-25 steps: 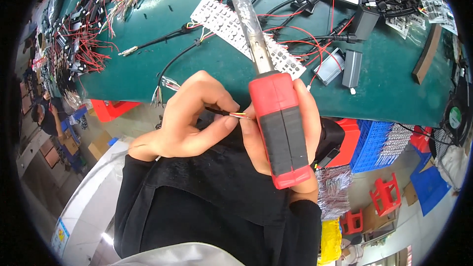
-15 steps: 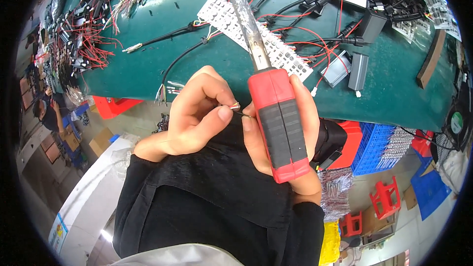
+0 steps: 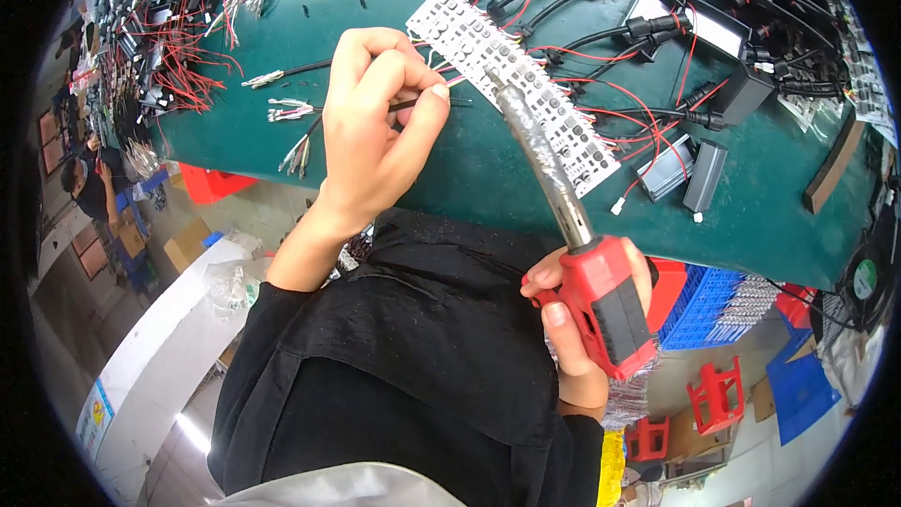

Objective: The person positions wires onto electronic circuit boards and solders them using a soldering iron.

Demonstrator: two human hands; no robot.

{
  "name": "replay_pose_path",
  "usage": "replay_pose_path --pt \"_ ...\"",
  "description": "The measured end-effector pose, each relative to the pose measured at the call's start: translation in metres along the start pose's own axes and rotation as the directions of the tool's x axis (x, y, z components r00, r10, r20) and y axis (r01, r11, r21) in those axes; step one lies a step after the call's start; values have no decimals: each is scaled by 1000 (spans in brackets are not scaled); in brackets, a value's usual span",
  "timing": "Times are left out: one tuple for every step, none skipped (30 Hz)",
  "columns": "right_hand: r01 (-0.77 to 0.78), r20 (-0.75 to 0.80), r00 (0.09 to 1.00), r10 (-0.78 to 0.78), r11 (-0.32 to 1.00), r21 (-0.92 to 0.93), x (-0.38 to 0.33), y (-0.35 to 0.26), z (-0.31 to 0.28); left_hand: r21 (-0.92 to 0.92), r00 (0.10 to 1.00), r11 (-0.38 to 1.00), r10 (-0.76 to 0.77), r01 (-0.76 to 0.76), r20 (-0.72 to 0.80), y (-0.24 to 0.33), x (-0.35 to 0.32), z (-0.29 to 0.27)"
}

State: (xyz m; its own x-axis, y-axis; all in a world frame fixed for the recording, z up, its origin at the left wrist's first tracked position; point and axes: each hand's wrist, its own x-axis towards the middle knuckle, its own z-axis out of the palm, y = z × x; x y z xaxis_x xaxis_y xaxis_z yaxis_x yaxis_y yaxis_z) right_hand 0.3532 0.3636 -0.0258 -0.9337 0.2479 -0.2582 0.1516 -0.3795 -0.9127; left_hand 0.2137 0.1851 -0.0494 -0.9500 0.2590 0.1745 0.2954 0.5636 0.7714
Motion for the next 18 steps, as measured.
replay_pose_path --pt "-36 23 999 36 999 -13 -1 1 -1 18 1000 1000 13 -13 -15 -2 1 1" --pt "-43 34 998 44 999 -25 -2 2 -1 21 1000 1000 8 -7 -16 -3 2 2" --pt "-47 37 998 48 999 -24 -2 3 -1 17 999 1000 -11 11 -33 -3 3 3" --pt "-56 39 998 57 998 -42 -2 3 -1 14 998 999 -28 29 -50 -3 5 4" --pt "-65 40 997 67 996 -61 -2 3 0 16 998 999 -33 33 -50 -3 6 4" --pt "-68 42 997 71 996 -60 -2 4 0 32 999 999 -15 17 -46 -2 8 3" --pt "-69 43 996 72 995 -76 -2 4 0 48 999 999 3 -1 -41 -2 9 2" --pt "-68 42 996 72 993 -93 -2 5 -1 48 999 999 1 1 -41 -4 10 3" --pt "-69 42 996 73 993 -94 -2 5 -1 16 1000 1000 -7 7 -24 -5 11 3" --pt "-64 35 997 67 994 -87 -3 6 -1 -16 1000 1000 -14 14 -6 -6 12 3" --pt "-59 31 998 61 995 -80 -3 7 0 -16 1000 1000 -15 15 -6 -6 12 2" --pt "-60 31 998 63 995 -80 -3 7 -2 -26 999 999 -33 33 4 -5 11 2" --pt "-62 58 996 67 994 -90 -2 8 -4 -36 999 998 -50 50 15 -5 11 2" --pt "-63 85 994 71 993 -99 -2 8 -5 -36 999 998 -50 51 15 -5 10 2" --pt "-63 85 994 72 993 -99 -2 8 -5 -16 999 999 -41 41 11 -6 10 2" --pt "-70 92 993 80 992 -107 -2 8 -5 4 1000 1000 -31 31 6 -6 9 1" --pt "-78 99 991 89 990 -116 -2 7 -6 4 999 999 -33 33 6 -6 9 2" --pt "-79 99 991 91 990 -117 -2 7 -5 19 1000 1000 -23 23 1 -6 9 2"
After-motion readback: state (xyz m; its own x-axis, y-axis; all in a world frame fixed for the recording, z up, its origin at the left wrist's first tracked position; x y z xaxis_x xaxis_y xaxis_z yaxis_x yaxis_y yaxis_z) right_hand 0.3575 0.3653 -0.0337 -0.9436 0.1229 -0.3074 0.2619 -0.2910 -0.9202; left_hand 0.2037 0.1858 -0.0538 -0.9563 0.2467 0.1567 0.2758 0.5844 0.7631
